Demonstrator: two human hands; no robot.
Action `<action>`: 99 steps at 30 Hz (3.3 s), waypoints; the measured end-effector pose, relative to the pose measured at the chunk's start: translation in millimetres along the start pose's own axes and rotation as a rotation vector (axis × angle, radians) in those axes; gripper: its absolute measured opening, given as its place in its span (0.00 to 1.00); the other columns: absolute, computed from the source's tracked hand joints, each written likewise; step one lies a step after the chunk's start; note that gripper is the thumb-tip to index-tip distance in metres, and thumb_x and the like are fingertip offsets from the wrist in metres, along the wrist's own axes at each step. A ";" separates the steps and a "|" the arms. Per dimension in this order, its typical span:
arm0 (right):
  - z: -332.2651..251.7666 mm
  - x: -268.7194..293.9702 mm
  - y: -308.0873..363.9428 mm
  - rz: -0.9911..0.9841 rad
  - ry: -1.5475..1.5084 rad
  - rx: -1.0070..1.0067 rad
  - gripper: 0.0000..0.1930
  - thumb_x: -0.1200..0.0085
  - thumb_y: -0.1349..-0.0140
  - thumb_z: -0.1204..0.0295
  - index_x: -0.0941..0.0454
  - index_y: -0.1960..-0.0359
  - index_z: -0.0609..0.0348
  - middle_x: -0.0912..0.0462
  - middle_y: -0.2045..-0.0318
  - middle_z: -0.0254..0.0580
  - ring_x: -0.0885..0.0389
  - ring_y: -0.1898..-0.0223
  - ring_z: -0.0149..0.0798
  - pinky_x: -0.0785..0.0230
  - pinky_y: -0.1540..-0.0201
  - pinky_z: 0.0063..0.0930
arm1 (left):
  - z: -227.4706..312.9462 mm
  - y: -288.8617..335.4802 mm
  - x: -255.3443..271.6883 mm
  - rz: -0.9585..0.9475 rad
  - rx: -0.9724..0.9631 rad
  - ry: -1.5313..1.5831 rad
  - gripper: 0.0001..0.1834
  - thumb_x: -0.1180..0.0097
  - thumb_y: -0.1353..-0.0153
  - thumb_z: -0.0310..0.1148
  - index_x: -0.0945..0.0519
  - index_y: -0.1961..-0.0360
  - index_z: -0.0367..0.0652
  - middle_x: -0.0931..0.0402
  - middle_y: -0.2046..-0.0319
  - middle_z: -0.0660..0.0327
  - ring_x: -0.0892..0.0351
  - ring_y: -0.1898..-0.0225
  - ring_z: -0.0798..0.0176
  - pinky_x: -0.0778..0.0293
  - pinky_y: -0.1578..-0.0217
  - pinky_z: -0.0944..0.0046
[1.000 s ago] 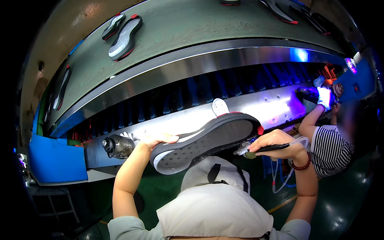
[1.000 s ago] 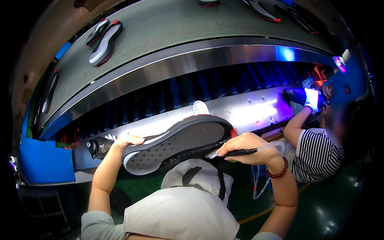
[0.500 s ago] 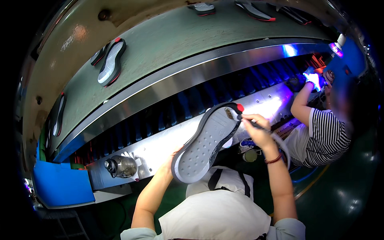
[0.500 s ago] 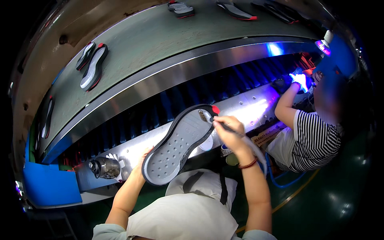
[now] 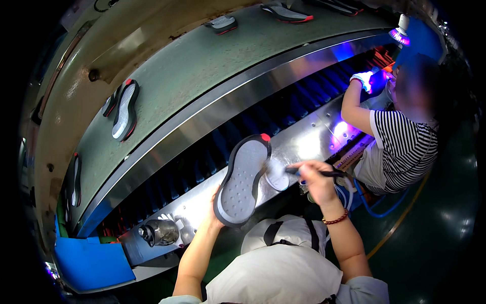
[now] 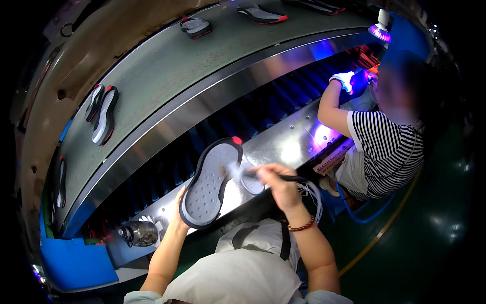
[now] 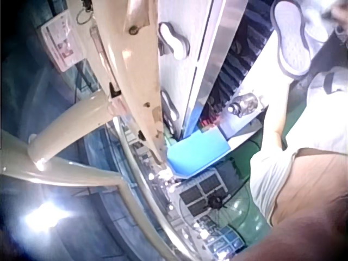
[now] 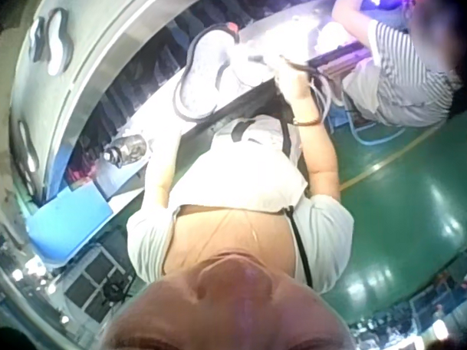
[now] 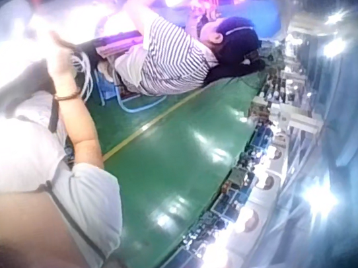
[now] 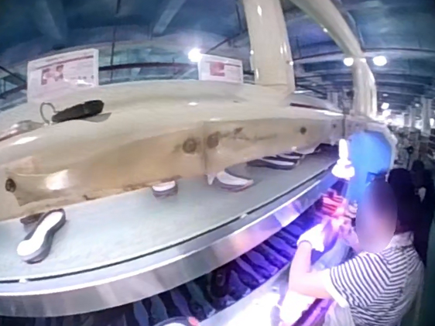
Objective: The person applies glue to the bottom of shoe insoles using a brush. They pick up each insole from a conveyor belt, apply the adhesive, and place it back on the belt. Another worker is visible nearby performing a similar task.
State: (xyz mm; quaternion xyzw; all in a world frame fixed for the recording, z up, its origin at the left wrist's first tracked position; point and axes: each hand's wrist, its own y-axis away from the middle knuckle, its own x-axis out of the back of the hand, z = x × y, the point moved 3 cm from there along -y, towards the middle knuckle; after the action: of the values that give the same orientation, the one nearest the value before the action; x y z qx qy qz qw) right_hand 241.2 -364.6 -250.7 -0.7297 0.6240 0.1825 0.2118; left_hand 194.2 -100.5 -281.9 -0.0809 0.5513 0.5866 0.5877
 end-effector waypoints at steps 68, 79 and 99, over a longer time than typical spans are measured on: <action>31.5 110.7 31.1 0.227 -0.172 -0.466 0.10 0.49 0.44 0.74 0.24 0.62 0.66 0.21 0.69 0.40 0.25 0.72 0.27 0.34 0.68 0.16 | 20.2 -182.2 -287.2 0.104 -0.636 -0.204 0.19 0.56 0.47 0.26 0.37 0.53 0.30 0.37 0.55 0.49 0.31 0.55 0.53 0.33 0.52 0.52; 51.7 93.4 40.8 0.263 -0.160 -0.456 0.07 0.49 0.44 0.77 0.25 0.64 0.63 0.21 0.67 0.42 0.23 0.72 0.32 0.30 0.68 0.21 | 36.5 -49.5 -151.6 -0.365 -0.459 -0.094 0.29 0.49 0.60 0.15 0.35 0.50 0.26 0.29 0.55 0.46 0.26 0.54 0.53 0.31 0.51 0.59; -0.9 -9.1 -30.3 -0.225 -0.184 -0.208 0.10 0.48 0.52 0.82 0.25 0.65 0.65 0.22 0.62 0.52 0.26 0.53 0.43 0.41 0.44 0.36 | -4.0 -18.6 26.4 -0.269 -0.318 0.094 0.46 0.53 0.53 0.66 0.42 0.40 0.45 0.38 0.45 0.48 0.36 0.45 0.47 0.42 0.44 0.47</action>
State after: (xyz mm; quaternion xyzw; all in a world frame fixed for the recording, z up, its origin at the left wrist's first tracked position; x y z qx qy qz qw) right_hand 269.7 -353.6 -242.6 -0.7932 0.4939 0.2872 0.2107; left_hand 198.7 -93.2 -313.3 -0.2725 0.4628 0.5782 0.6142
